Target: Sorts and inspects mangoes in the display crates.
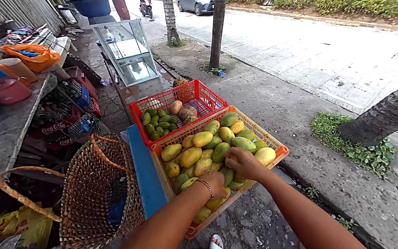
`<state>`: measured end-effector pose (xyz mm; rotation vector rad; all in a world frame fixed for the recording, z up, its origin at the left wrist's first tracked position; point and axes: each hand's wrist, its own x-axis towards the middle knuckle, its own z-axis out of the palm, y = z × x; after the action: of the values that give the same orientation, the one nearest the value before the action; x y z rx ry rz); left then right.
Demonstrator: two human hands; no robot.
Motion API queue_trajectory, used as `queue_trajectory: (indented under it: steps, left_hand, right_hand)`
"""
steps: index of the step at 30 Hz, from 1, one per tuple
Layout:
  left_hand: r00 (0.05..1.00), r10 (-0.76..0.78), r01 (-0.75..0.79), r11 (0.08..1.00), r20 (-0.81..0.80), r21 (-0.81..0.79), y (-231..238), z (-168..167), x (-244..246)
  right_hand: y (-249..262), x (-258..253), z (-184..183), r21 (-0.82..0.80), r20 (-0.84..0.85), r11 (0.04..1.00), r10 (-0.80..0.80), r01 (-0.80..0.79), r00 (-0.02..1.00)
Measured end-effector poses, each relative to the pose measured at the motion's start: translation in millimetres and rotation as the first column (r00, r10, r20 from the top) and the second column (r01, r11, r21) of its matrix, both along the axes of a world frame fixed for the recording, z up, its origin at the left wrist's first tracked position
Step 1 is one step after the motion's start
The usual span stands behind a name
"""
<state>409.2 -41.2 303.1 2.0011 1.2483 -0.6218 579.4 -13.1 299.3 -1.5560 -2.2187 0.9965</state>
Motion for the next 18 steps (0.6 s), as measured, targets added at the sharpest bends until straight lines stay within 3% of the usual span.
queue_trajectory:
  steps: [3, 7, 13, 18]
  left_hand:
    - [0.999, -0.035, 0.035, 0.999, 0.011, 0.037, -5.2, -6.1, 0.9]
    - [0.996, 0.067, -0.069, 0.997, 0.063, 0.036, -10.7, -5.5, 12.7]
    - [0.939, 0.344, -0.341, 0.927, 0.01, 0.157, -12.5, -12.2, 33.0]
    - [0.942, 0.335, -0.325, 0.929, -0.029, 0.176, -2.0, -23.0, 36.2]
  right_hand:
    - [-2.4, -7.9, 6.7, -0.025, 0.058, 0.993, 0.116, -0.115, 0.992]
    - [-1.4, -11.7, 13.8, 0.028, 0.072, 0.996, 0.087, -0.089, 0.994]
    - [-10.9, 4.7, 14.8, 0.083, -0.084, 0.997, 0.01, -0.003, 0.996]
    - [-29.0, 25.5, 9.1, 0.063, -0.203, 0.996, -0.053, 0.067, 0.978]
